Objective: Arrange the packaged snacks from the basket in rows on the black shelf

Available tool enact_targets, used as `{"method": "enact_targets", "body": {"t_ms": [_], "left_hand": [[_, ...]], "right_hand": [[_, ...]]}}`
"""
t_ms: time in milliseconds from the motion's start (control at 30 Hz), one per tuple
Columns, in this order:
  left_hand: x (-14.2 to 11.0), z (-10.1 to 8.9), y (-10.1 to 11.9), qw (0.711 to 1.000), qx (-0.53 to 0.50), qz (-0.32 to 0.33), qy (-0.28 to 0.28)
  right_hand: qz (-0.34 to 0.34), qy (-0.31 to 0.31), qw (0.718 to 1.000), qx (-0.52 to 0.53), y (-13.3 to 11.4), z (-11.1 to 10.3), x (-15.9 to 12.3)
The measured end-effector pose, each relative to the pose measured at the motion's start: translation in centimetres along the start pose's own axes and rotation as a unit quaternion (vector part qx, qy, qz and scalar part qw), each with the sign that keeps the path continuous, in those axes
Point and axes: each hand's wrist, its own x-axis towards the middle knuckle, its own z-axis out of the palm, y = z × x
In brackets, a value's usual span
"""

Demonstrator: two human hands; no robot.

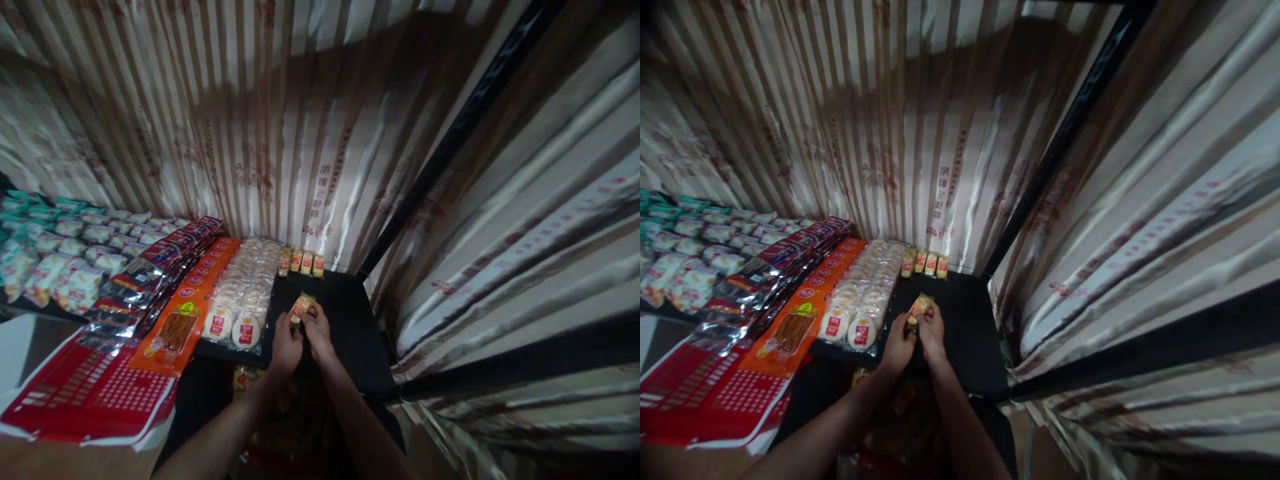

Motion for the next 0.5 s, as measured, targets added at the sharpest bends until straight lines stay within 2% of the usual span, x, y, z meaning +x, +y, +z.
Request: {"method": "enact_targets", "body": {"t_ms": [100,233,500], "left_hand": [[2.0,0.4,1.1,0.999,0.026,-0.011,-0.015],[4.6,1.0,2.4,0.999,0.03,0.01,-0.021],[8.9,1.7,3.2,0.999,0.029,0.018,-0.01]], "right_hand": [[-0.031,0.033,0.997,-0.063,0.6,0.5,2.8],[-0.068,0.067,0.982,-0.164,0.6,1.3,6.0],[-0.146,0.085,0.958,-0.232,-0.3,2.7,10.5]]}}
